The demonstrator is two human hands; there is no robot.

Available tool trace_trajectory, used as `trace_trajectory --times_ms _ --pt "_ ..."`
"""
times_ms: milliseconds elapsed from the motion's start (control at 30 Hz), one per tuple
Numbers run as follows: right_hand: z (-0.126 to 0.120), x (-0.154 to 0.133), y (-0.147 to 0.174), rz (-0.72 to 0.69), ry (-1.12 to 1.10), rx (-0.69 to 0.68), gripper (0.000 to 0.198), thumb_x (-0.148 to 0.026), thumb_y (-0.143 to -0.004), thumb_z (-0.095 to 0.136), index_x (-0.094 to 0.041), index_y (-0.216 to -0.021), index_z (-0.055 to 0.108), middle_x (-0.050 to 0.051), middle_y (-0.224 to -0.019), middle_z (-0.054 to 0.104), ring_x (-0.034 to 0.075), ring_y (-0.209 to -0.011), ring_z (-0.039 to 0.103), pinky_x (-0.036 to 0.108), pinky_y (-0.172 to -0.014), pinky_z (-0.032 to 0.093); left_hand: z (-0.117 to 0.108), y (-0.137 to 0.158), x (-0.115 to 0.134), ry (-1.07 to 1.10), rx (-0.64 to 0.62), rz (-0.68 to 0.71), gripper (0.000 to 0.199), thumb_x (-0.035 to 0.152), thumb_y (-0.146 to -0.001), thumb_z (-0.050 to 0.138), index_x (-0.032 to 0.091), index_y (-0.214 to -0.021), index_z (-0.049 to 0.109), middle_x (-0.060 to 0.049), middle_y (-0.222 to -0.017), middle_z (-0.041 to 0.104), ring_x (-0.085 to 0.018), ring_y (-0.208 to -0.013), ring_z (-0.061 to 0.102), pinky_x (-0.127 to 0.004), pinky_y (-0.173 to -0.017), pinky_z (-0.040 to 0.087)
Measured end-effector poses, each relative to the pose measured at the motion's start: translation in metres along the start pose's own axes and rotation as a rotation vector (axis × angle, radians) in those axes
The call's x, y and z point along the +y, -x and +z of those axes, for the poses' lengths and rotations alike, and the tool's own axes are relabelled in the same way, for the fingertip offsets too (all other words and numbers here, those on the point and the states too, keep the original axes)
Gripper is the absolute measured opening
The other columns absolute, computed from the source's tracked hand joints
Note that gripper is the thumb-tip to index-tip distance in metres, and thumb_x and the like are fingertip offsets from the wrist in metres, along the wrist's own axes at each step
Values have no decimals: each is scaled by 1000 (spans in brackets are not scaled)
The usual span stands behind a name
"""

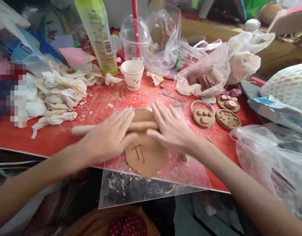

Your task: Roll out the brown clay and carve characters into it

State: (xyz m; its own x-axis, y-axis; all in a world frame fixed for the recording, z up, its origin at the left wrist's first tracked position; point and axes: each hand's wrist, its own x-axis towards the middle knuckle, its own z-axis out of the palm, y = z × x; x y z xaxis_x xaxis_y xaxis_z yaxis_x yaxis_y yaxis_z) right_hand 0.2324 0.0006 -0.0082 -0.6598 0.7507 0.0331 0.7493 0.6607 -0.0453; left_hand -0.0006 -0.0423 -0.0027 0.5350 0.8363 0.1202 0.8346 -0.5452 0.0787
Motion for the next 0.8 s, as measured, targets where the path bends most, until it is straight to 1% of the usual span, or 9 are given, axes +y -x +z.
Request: trace_trajectory --times_ms 67,133,233,300,367,500,567,733,800 --pt "-1 15 -38 106 -49 25 87 -65 -94 3 -1 -152 -3 20 -159 0 29 -148 -2 56 -119 11 2 -32 -20 -23 -6 -85 71 47 -99 30 -3 -148 18 -23 -157 15 -30 -148 12 -45 -123 15" --pt "-1 20 -51 127 -60 49 82 -62 -95 4 -3 -152 -9 18 -160 -4 29 -148 -4 58 -118 9 1 -40 -30 10 -73 -96 70 47 -100 28 -3 -148 17 -23 -157 14 -30 -148 11 -44 -123 15" --pt "-1 7 -13 14 -1 15 80 -60 -97 7 -3 -153 -4 20 -159 2 25 -149 2 53 -120 10 -7 -6 -15 75 -114 33 67 47 -100 21 -2 -146 26 -22 -155 25 -29 -146 20 -43 -121 22" --pt "0 -4 18 -59 36 20 84 -64 -95 12 -3 -153 -1 20 -159 5 26 -149 2 52 -120 13 -12 19 -3 88 -122 178 66 47 -100 20 0 -147 26 -20 -156 22 -28 -147 17 -42 -121 22" --pt "1 -4 23 -63 38 15 86 -65 -95 13 -3 -153 2 20 -159 7 27 -149 2 53 -120 14 -11 19 -5 95 -170 219 67 48 -100 18 2 -148 24 -18 -157 18 -27 -148 15 -42 -121 22" --pt "0 17 -38 124 -7 -25 81 -59 -96 6 0 -152 4 20 -159 5 28 -148 2 55 -120 9 -2 -36 -40 33 -130 -14 69 47 -100 20 0 -150 12 -18 -159 6 -26 -149 3 -45 -124 10" --pt "0 21 -51 178 -15 -15 79 -57 -97 6 0 -152 5 19 -159 1 27 -148 0 54 -120 7 1 -45 -46 7 -101 -57 69 44 -100 23 -1 -150 8 -18 -159 1 -25 -149 -2 -44 -124 5" --pt "8 -8 26 -42 36 92 82 -62 -96 12 -5 -153 1 18 -159 8 24 -149 4 52 -120 14 -10 18 -6 90 -202 167 68 49 -99 22 4 -150 18 -16 -159 9 -25 -148 8 -42 -123 17" --pt "8 -11 38 -55 37 101 81 -62 -96 13 -6 -154 0 18 -159 11 24 -148 5 53 -120 16 -14 21 -1 115 -250 216 67 50 -99 21 7 -150 20 -14 -159 10 -23 -148 11 -40 -122 19"
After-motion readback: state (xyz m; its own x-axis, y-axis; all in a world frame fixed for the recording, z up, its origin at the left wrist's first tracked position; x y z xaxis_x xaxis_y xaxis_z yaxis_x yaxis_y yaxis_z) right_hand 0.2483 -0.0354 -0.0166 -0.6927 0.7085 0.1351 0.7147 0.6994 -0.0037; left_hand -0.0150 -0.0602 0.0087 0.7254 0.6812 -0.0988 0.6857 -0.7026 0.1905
